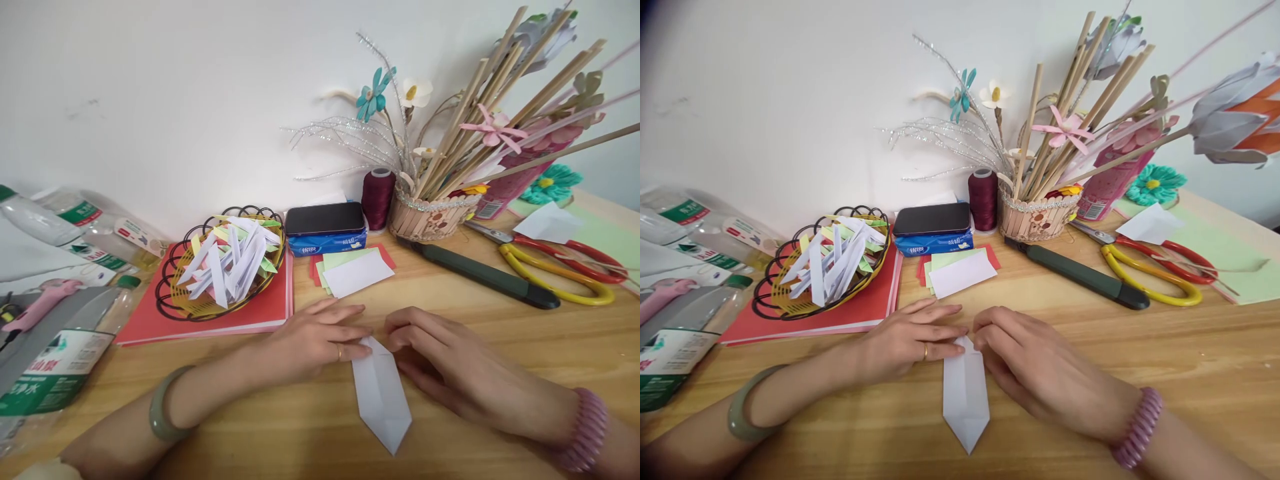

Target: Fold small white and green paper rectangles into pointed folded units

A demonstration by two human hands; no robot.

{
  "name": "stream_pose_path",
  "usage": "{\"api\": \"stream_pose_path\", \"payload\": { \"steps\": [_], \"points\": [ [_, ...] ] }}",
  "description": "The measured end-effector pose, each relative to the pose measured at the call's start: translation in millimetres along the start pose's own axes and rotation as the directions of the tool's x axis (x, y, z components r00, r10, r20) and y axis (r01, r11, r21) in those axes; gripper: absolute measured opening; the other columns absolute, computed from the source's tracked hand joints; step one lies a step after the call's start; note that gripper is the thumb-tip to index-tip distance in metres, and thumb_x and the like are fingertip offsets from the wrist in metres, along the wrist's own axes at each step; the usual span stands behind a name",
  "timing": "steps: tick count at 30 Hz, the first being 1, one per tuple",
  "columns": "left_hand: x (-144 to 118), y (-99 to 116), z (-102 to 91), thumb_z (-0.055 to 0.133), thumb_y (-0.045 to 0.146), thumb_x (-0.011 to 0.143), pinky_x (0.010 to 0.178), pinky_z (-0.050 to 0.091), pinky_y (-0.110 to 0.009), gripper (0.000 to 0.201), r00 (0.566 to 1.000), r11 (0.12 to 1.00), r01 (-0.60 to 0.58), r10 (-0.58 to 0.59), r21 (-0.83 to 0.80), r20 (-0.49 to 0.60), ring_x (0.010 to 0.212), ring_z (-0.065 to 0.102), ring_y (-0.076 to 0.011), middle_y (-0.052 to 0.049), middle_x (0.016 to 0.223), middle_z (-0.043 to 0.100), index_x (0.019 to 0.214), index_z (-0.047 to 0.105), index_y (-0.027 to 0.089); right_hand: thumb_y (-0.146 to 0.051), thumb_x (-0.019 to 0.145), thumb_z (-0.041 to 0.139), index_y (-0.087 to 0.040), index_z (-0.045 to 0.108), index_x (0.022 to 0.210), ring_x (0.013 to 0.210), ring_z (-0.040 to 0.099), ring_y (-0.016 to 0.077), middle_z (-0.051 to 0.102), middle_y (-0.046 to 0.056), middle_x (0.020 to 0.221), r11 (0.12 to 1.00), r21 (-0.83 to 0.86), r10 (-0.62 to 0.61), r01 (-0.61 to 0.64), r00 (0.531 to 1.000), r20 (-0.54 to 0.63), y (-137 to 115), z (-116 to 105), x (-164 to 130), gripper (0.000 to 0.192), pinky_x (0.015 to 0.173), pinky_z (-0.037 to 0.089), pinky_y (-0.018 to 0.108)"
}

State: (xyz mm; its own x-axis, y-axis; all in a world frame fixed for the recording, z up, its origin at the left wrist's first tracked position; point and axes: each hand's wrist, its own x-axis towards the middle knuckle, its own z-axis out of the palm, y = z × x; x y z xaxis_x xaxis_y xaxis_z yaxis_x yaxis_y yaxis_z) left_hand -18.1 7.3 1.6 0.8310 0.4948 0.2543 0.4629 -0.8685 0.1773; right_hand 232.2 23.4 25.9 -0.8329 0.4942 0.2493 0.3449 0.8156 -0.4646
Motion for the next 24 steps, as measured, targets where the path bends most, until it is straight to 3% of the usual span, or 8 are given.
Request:
{"api": "stream_pose_path", "payload": {
  "steps": [3,5,8,10,13,17,19,24],
  "points": [
    [3,1,-4.8,0.045,0.005,0.085,0.105,0.031,-0.043,0.035,1.0,1.0,0.005,-0.005,-0.009,-0.012,0.131,0.036,-0.0202,0.001,0.127,0.056,0.113,0.057,0.024,-0.015,0.091,0.04,-0.019,0.056,0.102,0.093,0.056,0.0173,0.059,0.008,0.1,0.993,-0.069,-0.092,0.091,0.996,-0.006,-1,5,2,0.019,0.076,0.049,0.033],
    [6,7,-9.3,0.042,0.004,0.085,0.101,0.037,-0.042,0.033,0.99,0.999,0.038,-0.037,0.004,-0.136,0.123,0.045,-0.0206,-0.002,0.118,0.063,0.108,0.059,0.02,-0.013,0.092,0.04,-0.017,0.058,0.096,0.088,0.057,0.0181,0.062,0.007,0.094,0.979,-0.148,-0.147,0.141,0.989,-0.031,-1,6,2,0.019,0.073,0.048,0.034],
    [10,21,-13.0,0.047,0.009,0.082,0.081,0.049,-0.034,0.024,0.915,0.998,0.062,-0.061,-0.012,-0.4,0.093,0.06,-0.018,-0.005,0.089,0.07,0.101,0.06,0.016,-0.012,0.093,0.036,-0.013,0.059,0.091,0.082,0.056,0.0193,0.063,0.009,0.089,0.939,-0.31,-0.188,0.15,0.978,-0.096,-1,4,0,0.023,0.069,0.047,0.034],
    [12,30,-11.7,0.053,0.014,0.08,0.071,0.051,-0.032,0.018,0.894,0.994,0.058,-0.012,0.088,-0.448,0.078,0.06,-0.0174,-0.004,0.075,0.068,0.096,0.061,0.014,-0.012,0.094,0.031,-0.012,0.059,0.088,0.079,0.057,0.0198,0.063,0.01,0.087,0.909,-0.393,-0.196,0.142,0.975,-0.101,-2,3,-2,0.028,0.066,0.047,0.034],
    [12,37,-5.5,0.057,0.028,0.083,0.073,0.05,-0.033,0.019,0.924,0.97,0.062,0.032,0.234,-0.38,0.078,0.059,-0.0189,-0.003,0.071,0.065,0.091,0.062,0.012,-0.013,0.094,0.03,-0.013,0.058,0.089,0.073,0.056,0.0187,0.062,0.008,0.082,0.907,-0.405,-0.162,0.119,0.984,-0.076,-3,4,-4,0.028,0.063,0.046,0.032],
    [9,35,0.6,0.054,0.014,0.087,0.076,0.047,-0.029,0.009,0.935,0.946,0.139,-0.027,0.294,-0.354,0.082,0.058,-0.0159,-0.001,0.07,0.063,0.083,0.062,0.015,-0.018,0.093,0.038,-0.015,0.056,0.093,0.07,0.053,0.016,0.059,0.005,0.077,0.949,-0.312,-0.081,0.044,0.991,-0.108,0,10,-4,0.018,0.062,0.044,0.03],
    [8,32,0.7,0.05,0.01,0.087,0.074,0.047,-0.026,0.015,0.934,0.951,0.174,-0.077,0.257,-0.349,0.083,0.057,-0.015,-0.001,0.075,0.064,0.08,0.061,0.016,-0.018,0.092,0.041,-0.017,0.056,0.089,0.069,0.053,0.0152,0.058,0.004,0.076,0.967,-0.253,-0.054,0.022,0.991,-0.122,2,11,-3,0.015,0.061,0.043,0.029],
    [7,25,-1.9,0.044,0.02,0.092,0.06,0.046,-0.022,0.022,0.923,0.951,0.306,-0.287,0.035,-0.258,0.072,0.056,-0.0129,-0.003,0.078,0.062,0.078,0.06,0.015,-0.018,0.092,0.042,-0.018,0.055,0.085,0.07,0.053,0.0144,0.058,0.004,0.076,0.994,-0.108,0.024,-0.035,0.995,-0.099,5,9,-1,0.015,0.062,0.044,0.028]
  ]
}}
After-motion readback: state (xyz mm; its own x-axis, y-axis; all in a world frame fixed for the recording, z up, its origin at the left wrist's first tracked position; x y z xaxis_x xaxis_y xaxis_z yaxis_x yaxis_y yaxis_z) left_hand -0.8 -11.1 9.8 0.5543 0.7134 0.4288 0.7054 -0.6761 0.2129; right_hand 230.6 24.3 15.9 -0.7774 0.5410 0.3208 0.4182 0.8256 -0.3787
